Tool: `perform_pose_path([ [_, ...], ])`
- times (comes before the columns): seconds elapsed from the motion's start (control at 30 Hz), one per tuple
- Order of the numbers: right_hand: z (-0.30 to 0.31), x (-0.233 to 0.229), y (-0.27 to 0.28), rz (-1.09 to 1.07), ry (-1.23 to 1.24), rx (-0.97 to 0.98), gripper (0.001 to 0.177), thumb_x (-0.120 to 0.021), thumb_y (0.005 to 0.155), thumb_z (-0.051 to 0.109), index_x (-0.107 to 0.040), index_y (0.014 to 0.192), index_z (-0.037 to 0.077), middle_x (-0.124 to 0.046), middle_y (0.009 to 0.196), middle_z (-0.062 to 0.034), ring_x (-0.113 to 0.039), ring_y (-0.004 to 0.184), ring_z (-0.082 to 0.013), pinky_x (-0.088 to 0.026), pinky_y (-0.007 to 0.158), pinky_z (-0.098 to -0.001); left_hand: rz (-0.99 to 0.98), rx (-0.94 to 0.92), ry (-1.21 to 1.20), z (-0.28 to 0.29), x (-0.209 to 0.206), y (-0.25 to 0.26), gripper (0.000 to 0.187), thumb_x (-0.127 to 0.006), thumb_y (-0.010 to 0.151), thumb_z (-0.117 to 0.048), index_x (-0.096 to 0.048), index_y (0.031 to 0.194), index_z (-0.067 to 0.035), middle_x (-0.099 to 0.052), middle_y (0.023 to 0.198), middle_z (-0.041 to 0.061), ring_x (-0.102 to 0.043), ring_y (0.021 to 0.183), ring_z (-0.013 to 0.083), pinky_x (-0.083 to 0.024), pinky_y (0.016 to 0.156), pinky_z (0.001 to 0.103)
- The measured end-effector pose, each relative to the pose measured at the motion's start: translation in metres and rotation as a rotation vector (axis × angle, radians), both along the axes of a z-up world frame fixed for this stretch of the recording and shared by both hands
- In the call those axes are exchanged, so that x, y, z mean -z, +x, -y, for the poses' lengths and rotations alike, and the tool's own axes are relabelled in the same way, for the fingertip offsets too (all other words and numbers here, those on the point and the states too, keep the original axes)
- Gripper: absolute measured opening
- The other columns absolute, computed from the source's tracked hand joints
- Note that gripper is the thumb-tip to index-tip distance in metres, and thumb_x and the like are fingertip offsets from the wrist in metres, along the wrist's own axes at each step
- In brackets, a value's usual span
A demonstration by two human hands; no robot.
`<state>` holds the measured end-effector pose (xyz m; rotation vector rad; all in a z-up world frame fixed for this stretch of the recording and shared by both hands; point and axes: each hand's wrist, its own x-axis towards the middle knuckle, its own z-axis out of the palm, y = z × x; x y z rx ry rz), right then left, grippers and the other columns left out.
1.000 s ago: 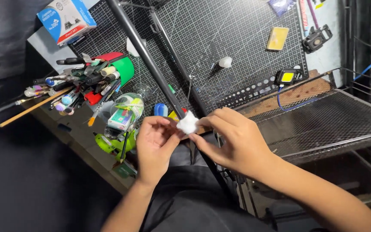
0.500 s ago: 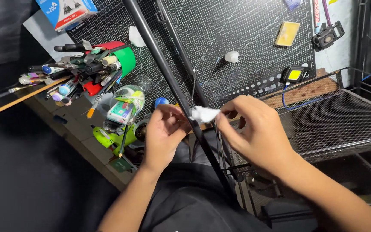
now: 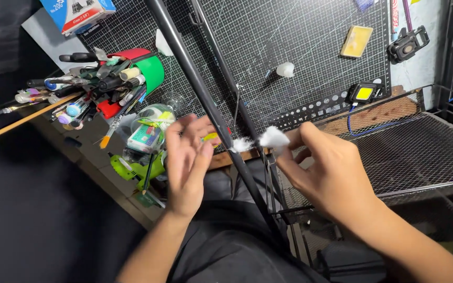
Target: Apply adhesive and cotton to repair or reinforce a joint on a metal mesh shelf structure.
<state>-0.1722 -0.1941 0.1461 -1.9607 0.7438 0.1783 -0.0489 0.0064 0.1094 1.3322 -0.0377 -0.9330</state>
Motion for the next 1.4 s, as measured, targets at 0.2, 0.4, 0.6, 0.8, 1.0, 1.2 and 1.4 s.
perform_pose_path([
  [0.2,-0.01,-0.006,0.012,0.188,-0.002,-0.041,0.034,-0.077,0.083,0.001,-0.066,0.115,0.001,-0.069,0.083,-0.0089,-0.07,0.069,-0.0196,-0.056,0.062,-0.0328,0.334,0.114,0.064,0.02,-0.025,0.005,0.067,-0.063,0.103,0.006,-0.021,0.154,-0.007,-0.058,0.142,0.02,-0.059,0.124,0.0214,-0.049,0.11,0.037],
  [0.4,-0.022,-0.008,0.017,0.397,-0.141,-0.208,0.047,-0.074,0.077,-0.006,-0.064,0.123,-0.005,-0.068,0.1,-0.0129,-0.063,0.082,-0.0279,-0.054,0.071,-0.037,0.338,0.101,0.116,0.023,-0.021,0.011,0.057,-0.065,0.107,0.007,-0.027,0.148,-0.005,-0.064,0.123,0.019,-0.063,0.109,0.0176,-0.053,0.098,0.03],
  [0.6,-0.014,-0.012,0.014,0.434,-0.205,-0.199,0.043,-0.075,0.079,-0.008,-0.064,0.12,-0.006,-0.067,0.103,-0.014,-0.064,0.084,-0.0279,-0.054,0.071,-0.0367,0.313,0.093,0.106,0.021,-0.018,0.014,0.058,-0.067,0.105,0.008,-0.029,0.147,-0.004,-0.064,0.121,0.018,-0.062,0.107,0.016,-0.051,0.097,0.03],
  [0.8,-0.015,-0.008,0.017,0.438,-0.192,-0.155,0.041,-0.074,0.082,-0.009,-0.064,0.121,-0.004,-0.067,0.104,-0.0118,-0.065,0.087,-0.0262,-0.054,0.073,-0.0368,0.181,0.121,0.11,0.025,-0.019,0.021,0.06,-0.064,0.103,0.002,-0.026,0.149,-0.004,-0.065,0.131,0.018,-0.063,0.106,0.0152,-0.053,0.096,0.031],
  [1.0,-0.002,-0.009,0.019,0.382,-0.083,-0.245,0.046,-0.076,0.076,-0.005,-0.067,0.121,-0.002,-0.066,0.094,-0.0095,-0.062,0.077,-0.0245,-0.052,0.064,-0.0364,0.061,0.177,0.065,0.018,-0.013,0.026,0.058,-0.059,0.109,-0.006,-0.023,0.155,-0.003,-0.063,0.125,0.019,-0.062,0.108,0.015,-0.052,0.1,0.03],
  [1.2,0.046,-0.024,0.013,0.254,-0.251,-0.29,0.046,-0.075,0.076,-0.005,-0.067,0.121,-0.002,-0.066,0.089,-0.0126,-0.062,0.073,-0.0272,-0.052,0.062,-0.0387,-0.075,0.219,0.111,0.018,-0.011,0.027,0.057,-0.056,0.107,-0.008,-0.022,0.153,-0.003,-0.064,0.125,0.018,-0.063,0.116,0.0202,-0.052,0.106,0.035],
  [1.4,0.094,-0.008,-0.03,0.167,-0.449,-0.286,0.03,-0.074,0.089,-0.007,-0.067,0.118,-0.002,-0.07,0.107,-0.0167,-0.068,0.093,-0.0261,-0.054,0.079,-0.0349,-0.114,0.335,0.091,0.016,-0.004,0.025,0.048,-0.044,0.113,-0.022,-0.026,0.153,-0.004,-0.066,0.133,0.026,-0.066,0.124,0.0295,-0.053,0.11,0.041],
])
